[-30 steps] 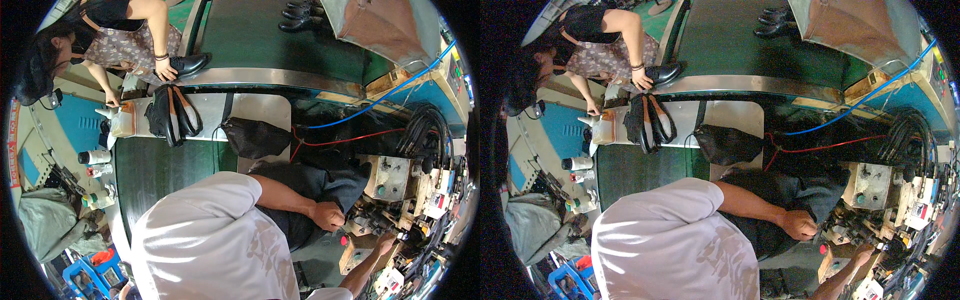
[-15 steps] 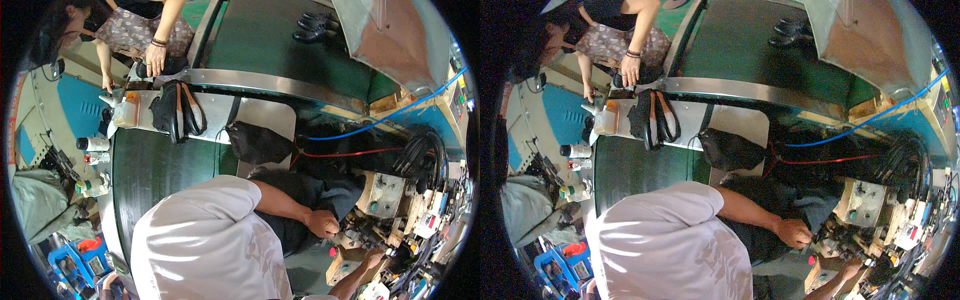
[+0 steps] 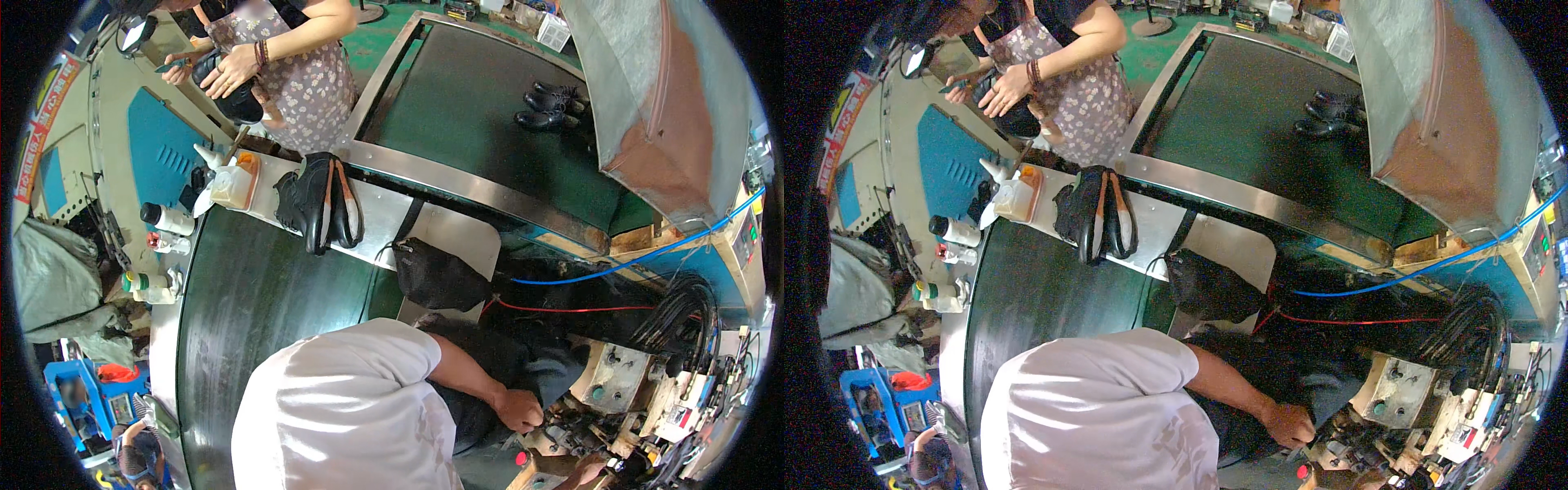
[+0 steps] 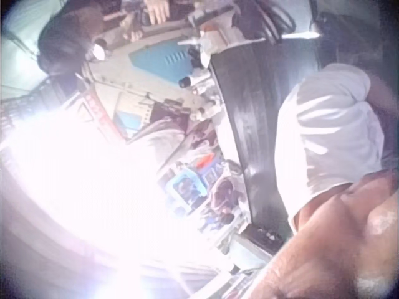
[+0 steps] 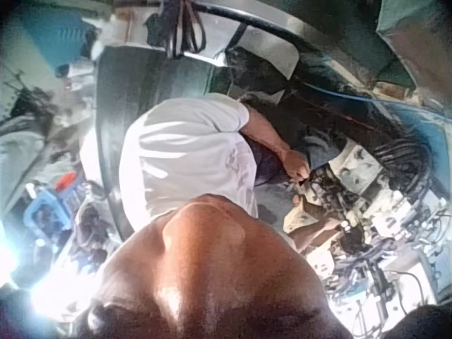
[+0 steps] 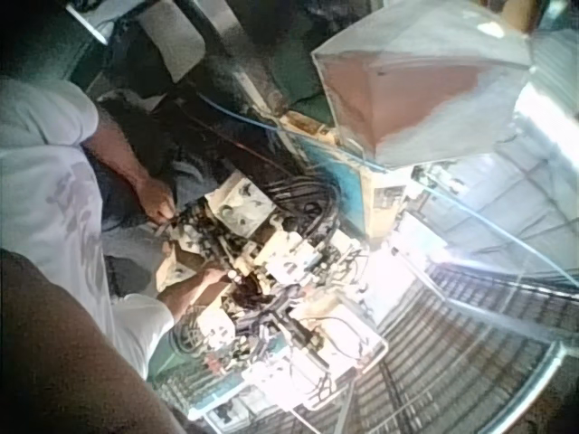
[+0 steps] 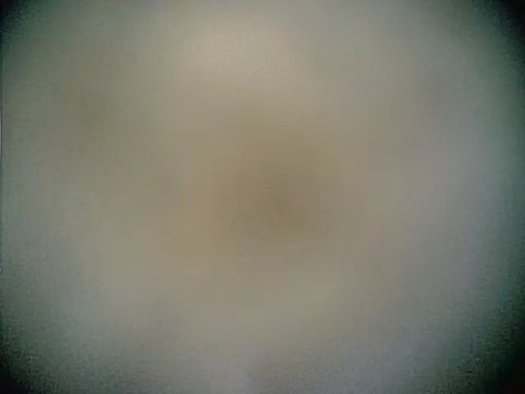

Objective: Operate a shoe-lasting machine to shape the upper of the shoe over the last.

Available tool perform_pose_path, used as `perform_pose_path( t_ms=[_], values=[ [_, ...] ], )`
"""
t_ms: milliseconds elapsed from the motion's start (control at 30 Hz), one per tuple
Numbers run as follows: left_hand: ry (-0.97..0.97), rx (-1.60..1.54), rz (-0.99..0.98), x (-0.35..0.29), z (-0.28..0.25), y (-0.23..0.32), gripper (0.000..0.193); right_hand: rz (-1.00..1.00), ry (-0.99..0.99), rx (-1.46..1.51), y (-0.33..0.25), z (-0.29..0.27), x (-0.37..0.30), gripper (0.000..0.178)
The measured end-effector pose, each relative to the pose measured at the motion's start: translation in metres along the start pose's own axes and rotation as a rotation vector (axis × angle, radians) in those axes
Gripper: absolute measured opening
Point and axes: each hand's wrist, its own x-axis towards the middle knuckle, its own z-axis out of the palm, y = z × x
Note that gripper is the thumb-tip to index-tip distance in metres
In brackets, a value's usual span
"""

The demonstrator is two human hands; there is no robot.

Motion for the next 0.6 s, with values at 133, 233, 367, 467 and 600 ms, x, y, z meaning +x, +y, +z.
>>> perform_pose_path(
  t_ms=[133,233,367,467,600],
  values=[
    [0.021,0.049,-0.090,-0.019,-0.026,0.003,0.030,-0.086,-0.079,0.084,-0.116,-0.005,-0.041,0.055],
    [0.021,0.026,-0.042,-0.010,-0.031,0.011,0.030,-0.061,-0.046,0.075,-0.118,-0.032,-0.055,0.055],
    [0.027,0.032,-0.055,-0.015,-0.017,0.005,0.028,-0.061,-0.032,0.081,-0.135,-0.050,-0.070,0.056],
    [0.061,0.049,-0.053,-0.016,-0.009,-0.002,0.028,-0.070,-0.025,0.079,-0.140,-0.056,-0.075,0.057],
    [0.073,0.042,-0.031,-0.008,-0.026,0.011,0.029,-0.063,-0.024,0.073,-0.137,-0.059,-0.083,0.058]
  ],
)
